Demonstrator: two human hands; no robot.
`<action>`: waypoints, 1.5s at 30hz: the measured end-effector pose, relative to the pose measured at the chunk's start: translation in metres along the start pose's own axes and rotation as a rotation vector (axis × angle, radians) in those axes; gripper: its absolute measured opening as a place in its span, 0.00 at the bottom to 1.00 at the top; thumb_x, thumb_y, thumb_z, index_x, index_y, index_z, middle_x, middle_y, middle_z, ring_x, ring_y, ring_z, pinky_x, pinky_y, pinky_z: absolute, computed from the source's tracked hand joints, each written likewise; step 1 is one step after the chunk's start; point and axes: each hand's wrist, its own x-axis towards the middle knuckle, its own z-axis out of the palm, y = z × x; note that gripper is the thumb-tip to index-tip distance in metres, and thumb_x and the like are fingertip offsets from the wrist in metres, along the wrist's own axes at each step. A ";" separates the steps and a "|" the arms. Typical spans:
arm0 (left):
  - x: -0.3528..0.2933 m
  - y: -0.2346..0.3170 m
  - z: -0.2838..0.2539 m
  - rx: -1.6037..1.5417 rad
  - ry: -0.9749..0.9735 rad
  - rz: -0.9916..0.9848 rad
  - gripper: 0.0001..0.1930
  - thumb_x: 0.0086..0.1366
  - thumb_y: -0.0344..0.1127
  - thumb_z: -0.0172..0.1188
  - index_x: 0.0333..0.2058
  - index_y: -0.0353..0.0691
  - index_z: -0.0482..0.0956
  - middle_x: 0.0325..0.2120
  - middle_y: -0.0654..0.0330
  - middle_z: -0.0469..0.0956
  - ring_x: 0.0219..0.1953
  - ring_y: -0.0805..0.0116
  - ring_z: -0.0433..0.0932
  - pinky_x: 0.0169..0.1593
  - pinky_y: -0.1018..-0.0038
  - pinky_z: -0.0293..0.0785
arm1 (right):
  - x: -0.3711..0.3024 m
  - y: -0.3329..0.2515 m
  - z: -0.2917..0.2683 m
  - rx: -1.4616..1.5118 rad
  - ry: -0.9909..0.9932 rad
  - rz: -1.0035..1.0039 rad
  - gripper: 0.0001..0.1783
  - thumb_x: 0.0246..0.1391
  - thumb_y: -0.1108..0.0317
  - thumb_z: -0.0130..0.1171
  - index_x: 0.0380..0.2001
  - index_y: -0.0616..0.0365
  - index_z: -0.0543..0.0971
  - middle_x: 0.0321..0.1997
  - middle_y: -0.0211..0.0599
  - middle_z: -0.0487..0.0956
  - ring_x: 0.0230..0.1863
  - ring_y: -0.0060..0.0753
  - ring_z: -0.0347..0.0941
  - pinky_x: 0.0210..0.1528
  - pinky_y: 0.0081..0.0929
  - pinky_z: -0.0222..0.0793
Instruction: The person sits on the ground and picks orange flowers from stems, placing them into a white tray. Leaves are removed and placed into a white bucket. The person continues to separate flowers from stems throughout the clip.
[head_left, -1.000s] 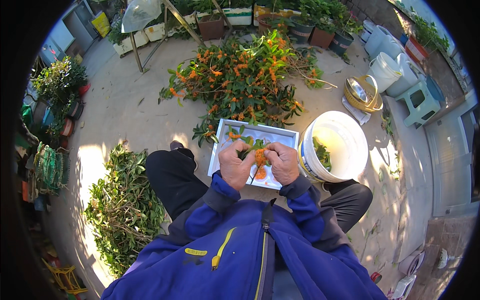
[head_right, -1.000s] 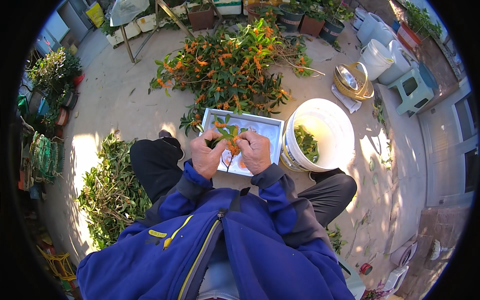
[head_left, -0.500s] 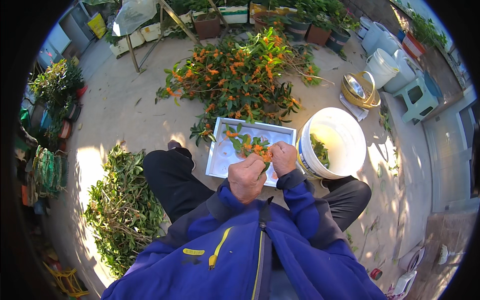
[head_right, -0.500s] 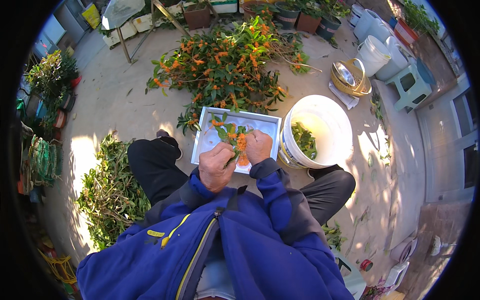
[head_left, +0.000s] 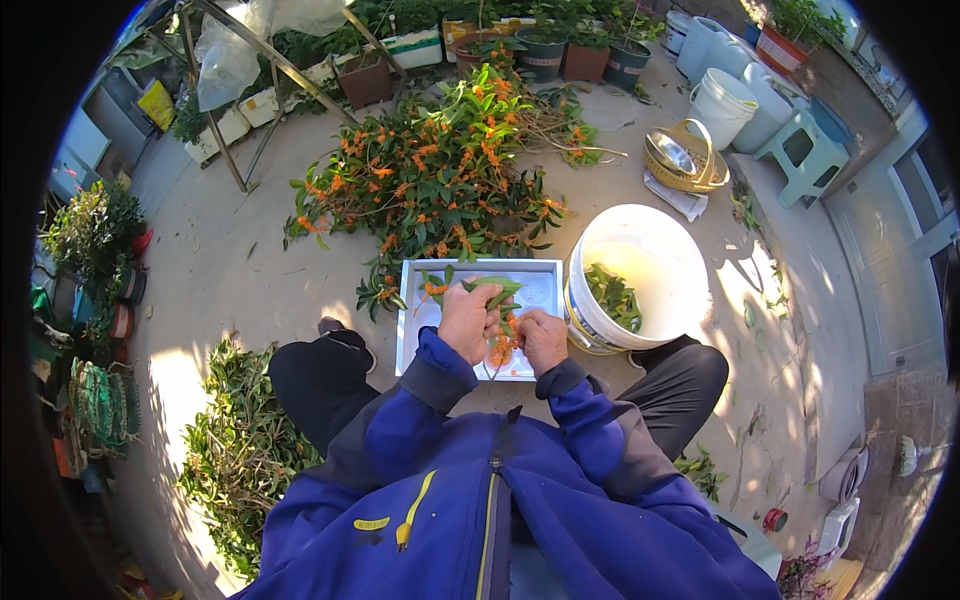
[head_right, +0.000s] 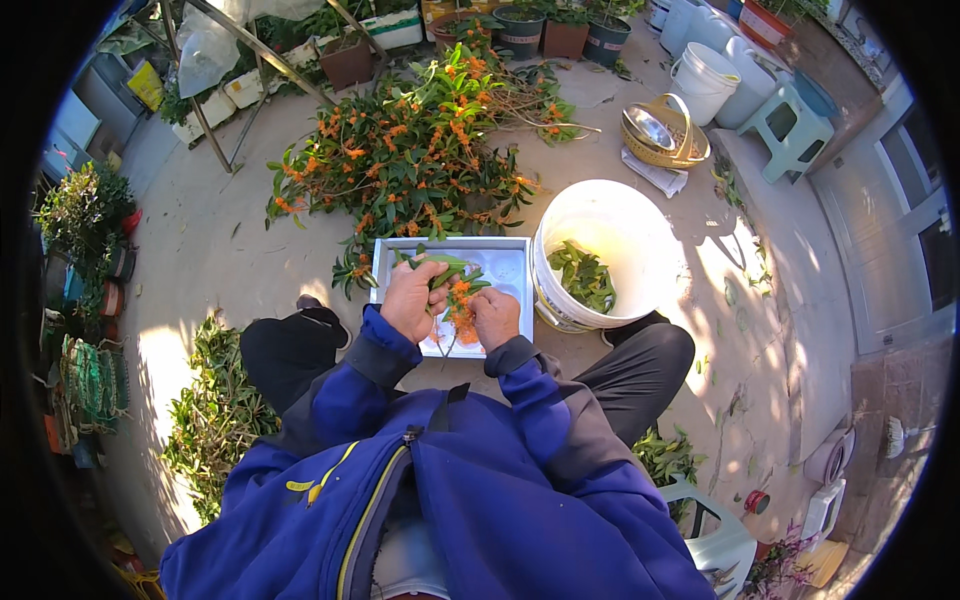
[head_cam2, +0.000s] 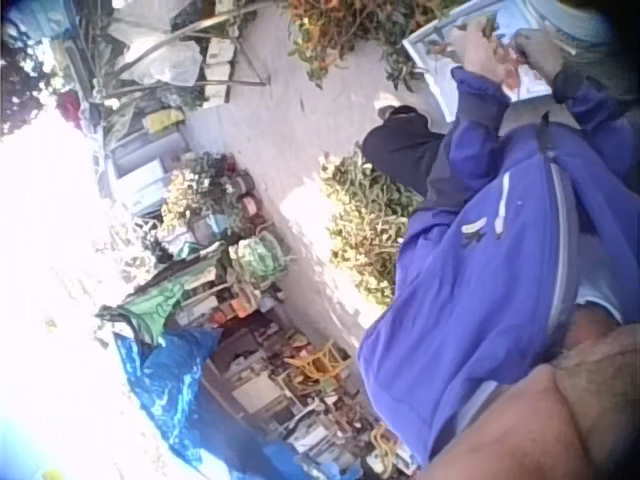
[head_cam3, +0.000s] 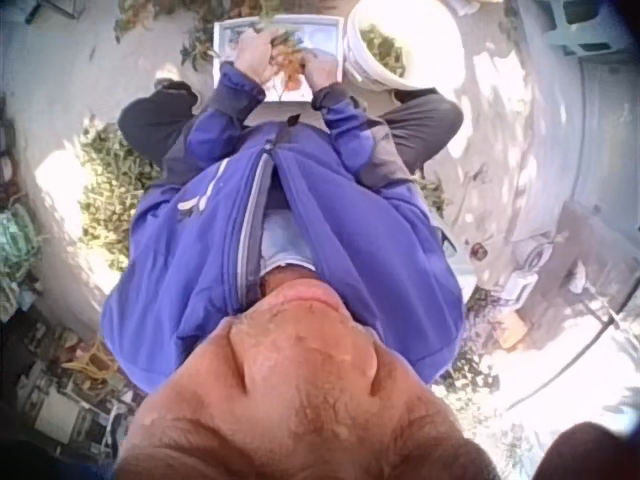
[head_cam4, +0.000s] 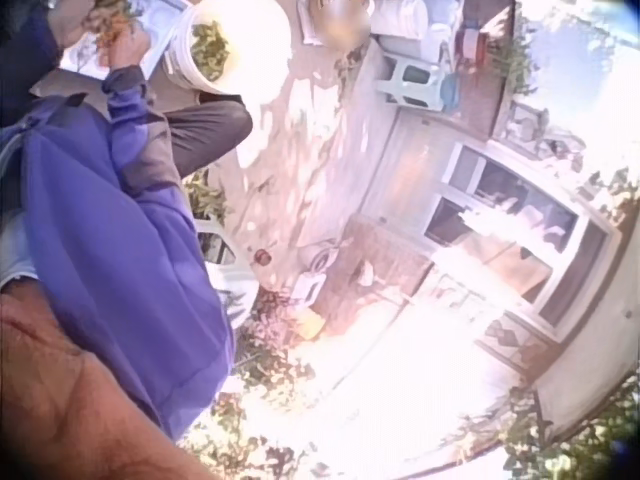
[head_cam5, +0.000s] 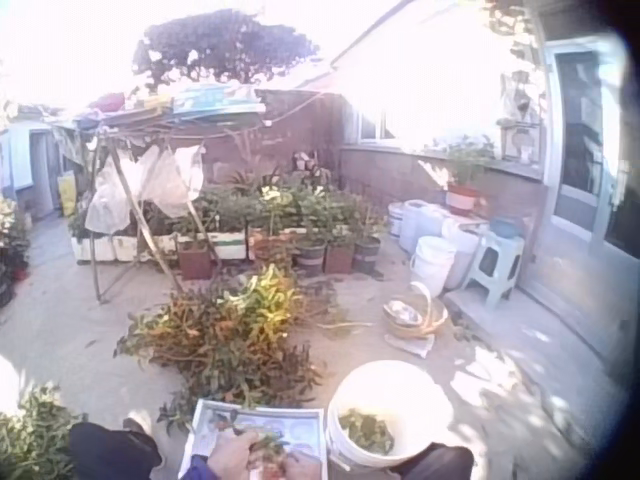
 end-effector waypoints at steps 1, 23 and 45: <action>0.012 -0.001 0.018 0.044 -0.005 -0.002 0.06 0.65 0.30 0.53 0.38 0.34 0.75 0.30 0.56 0.78 0.18 0.81 0.60 0.19 0.82 0.55 | 0.003 0.009 0.001 -0.096 -0.006 -0.087 0.12 0.52 0.68 0.55 0.21 0.67 0.78 0.15 0.40 0.74 0.18 0.30 0.69 0.23 0.32 0.64; -0.027 0.017 -0.047 0.700 0.025 0.250 0.12 0.66 0.39 0.59 0.35 0.34 0.82 0.25 0.65 0.79 0.26 0.80 0.73 0.31 0.82 0.67 | 0.001 -0.072 -0.018 0.552 0.007 0.206 0.07 0.56 0.70 0.54 0.32 0.63 0.77 0.22 0.29 0.75 0.19 0.20 0.69 0.20 0.20 0.67; -0.057 -0.017 -0.073 -0.071 -0.004 -0.264 0.09 0.69 0.34 0.55 0.35 0.32 0.75 0.20 0.67 0.70 0.16 0.80 0.63 0.17 0.82 0.57 | 0.001 -0.082 0.018 0.432 -0.098 0.089 0.08 0.59 0.71 0.57 0.36 0.66 0.78 0.24 0.30 0.75 0.21 0.20 0.70 0.23 0.20 0.69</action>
